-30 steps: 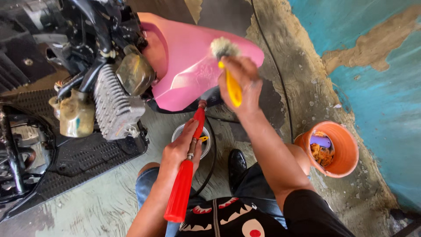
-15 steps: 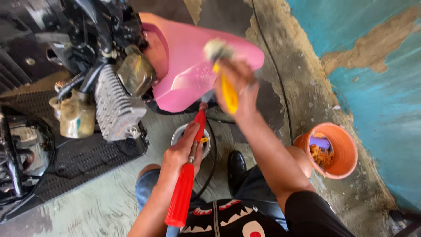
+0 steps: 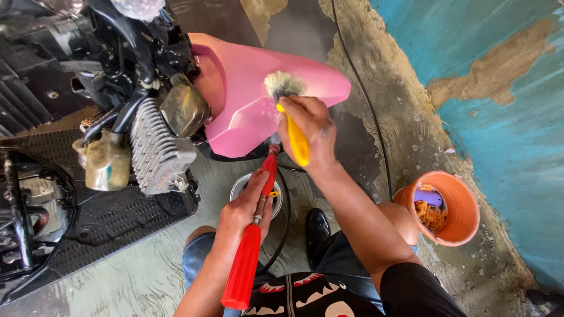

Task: The person uses a high-pressure water spray and a yellow brush to clean a pink motorcycle. They scrub the front fender, engine, and frame while rinsing with water.

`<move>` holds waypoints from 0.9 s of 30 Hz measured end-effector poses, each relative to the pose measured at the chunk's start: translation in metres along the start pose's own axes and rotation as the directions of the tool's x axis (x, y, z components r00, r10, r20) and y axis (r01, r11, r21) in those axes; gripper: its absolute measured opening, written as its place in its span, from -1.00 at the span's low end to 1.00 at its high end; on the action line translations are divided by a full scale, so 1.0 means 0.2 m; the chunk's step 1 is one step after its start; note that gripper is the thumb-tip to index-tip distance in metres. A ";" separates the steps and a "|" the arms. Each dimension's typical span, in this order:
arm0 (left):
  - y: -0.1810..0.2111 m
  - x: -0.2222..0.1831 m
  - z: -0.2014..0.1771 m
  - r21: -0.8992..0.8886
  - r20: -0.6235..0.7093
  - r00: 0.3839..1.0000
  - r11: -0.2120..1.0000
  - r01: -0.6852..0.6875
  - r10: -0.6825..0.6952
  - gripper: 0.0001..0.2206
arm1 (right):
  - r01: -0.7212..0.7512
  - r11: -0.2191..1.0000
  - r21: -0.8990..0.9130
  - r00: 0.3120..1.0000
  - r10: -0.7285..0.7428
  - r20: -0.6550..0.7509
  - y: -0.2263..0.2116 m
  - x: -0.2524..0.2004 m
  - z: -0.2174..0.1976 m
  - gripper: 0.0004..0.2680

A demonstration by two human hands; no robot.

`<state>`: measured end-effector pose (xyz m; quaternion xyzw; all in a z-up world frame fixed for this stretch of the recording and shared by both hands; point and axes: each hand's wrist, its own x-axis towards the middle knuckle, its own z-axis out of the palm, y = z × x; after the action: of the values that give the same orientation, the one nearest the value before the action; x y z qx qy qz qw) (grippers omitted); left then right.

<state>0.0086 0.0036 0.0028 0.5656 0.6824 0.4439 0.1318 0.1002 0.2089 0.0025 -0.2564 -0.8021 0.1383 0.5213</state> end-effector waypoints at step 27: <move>0.05 -0.08 -0.05 0.024 -0.059 0.998 1.000 -0.003 0.004 -0.54 | -0.038 0.999 0.018 0.998 0.037 0.052 -0.03 -0.06 -0.01 -0.75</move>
<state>0.0137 -0.0167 0.0111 0.5550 0.6903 0.4525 0.1038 0.1041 0.1979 -0.0026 -0.2630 -0.8091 0.1622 0.4999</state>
